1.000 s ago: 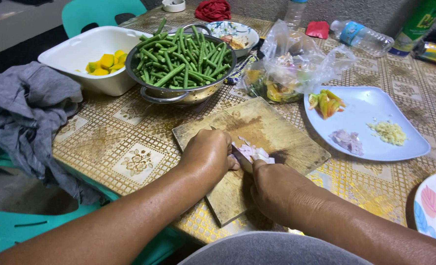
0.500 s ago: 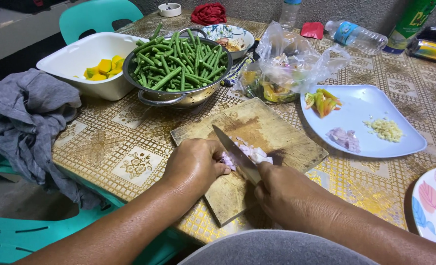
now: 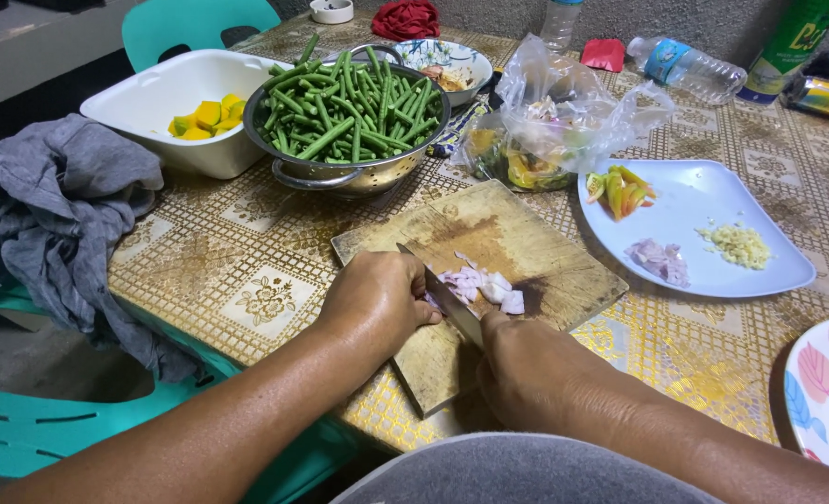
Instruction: The person is chopping garlic and onions on a wooden cutting board using a knife.
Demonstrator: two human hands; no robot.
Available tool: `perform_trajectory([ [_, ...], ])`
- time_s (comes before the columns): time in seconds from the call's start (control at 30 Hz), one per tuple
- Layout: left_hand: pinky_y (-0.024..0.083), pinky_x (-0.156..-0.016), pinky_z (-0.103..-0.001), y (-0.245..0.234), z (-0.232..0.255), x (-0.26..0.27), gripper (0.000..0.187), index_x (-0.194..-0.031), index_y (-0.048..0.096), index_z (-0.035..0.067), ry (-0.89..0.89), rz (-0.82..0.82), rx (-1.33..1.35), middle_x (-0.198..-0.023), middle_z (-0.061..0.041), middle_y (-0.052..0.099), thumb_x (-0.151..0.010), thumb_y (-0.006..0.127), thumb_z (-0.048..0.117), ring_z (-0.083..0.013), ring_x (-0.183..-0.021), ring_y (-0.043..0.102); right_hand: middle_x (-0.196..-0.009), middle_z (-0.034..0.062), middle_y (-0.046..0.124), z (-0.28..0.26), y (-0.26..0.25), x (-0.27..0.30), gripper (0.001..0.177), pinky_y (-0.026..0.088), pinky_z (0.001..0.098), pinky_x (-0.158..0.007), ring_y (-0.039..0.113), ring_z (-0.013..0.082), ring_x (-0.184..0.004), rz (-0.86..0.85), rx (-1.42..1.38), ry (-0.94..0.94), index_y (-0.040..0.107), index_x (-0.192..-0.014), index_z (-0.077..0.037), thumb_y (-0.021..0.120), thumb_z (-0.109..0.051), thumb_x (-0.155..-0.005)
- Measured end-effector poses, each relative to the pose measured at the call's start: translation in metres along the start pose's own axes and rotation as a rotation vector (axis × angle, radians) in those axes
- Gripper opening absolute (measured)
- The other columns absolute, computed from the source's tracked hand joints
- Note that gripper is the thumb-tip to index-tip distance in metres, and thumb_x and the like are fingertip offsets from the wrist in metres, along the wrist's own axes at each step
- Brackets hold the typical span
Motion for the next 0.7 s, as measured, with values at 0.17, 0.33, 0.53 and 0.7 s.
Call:
perform_trajectory([
  [0.17, 0.058, -0.075, -0.043, -0.002, 0.003, 0.0, 0.032, -0.09, 0.077, 0.007, 0.002, -0.023, 0.002, -0.086, -0.014, 0.076, -0.068, 0.092, 0.026, -0.0285, -0.08, 0.075, -0.108, 0.0251, 0.072, -0.009, -0.008, 0.013, 0.025, 0.056, 0.0489, -0.096, 0.073, 0.037, -0.108, -0.046, 0.004, 0.093, 0.059, -0.115, -0.005, 0.051, -0.022, -0.099],
  [0.33, 0.058, -0.076, -0.042, -0.002, 0.004, -0.004, 0.032, -0.089, 0.077, 0.008, -0.03, -0.055, -0.005, -0.087, -0.013, 0.076, -0.068, 0.093, 0.025, -0.0282, -0.083, 0.075, -0.112, 0.0244, 0.071, -0.002, -0.001, 0.005, 0.026, 0.056, 0.0492, -0.097, 0.072, 0.0369, -0.111, -0.071, 0.042, 0.118, 0.055, -0.119, -0.005, 0.047, -0.02, -0.099],
  [0.53, 0.057, -0.077, -0.042, 0.0, 0.001, -0.01, 0.029, -0.085, 0.077, 0.009, -0.005, -0.08, -0.004, -0.084, -0.013, 0.076, -0.068, 0.093, 0.025, -0.0285, -0.081, 0.075, -0.115, 0.0261, 0.07, -0.004, 0.004, -0.002, 0.029, 0.054, 0.0498, -0.1, 0.07, 0.0381, -0.116, -0.09, 0.112, 0.097, 0.052, -0.123, -0.004, 0.046, -0.017, -0.098],
  [0.7, 0.058, -0.075, -0.041, 0.003, -0.002, -0.012, 0.031, -0.083, 0.076, 0.008, -0.013, -0.083, -0.001, -0.082, -0.014, 0.076, -0.065, 0.095, 0.024, -0.0277, -0.078, 0.075, -0.118, 0.0288, 0.068, -0.006, 0.008, -0.013, 0.036, 0.054, 0.0506, -0.101, 0.068, 0.041, -0.116, -0.072, 0.142, 0.091, 0.047, -0.133, -0.003, 0.044, -0.015, -0.099],
])
Point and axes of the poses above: each hand's wrist, its own x-axis away from the middle knuckle, its own y-axis out of the palm, z = x × y, the point moved 4 cm from there along -x, towards the middle knuckle
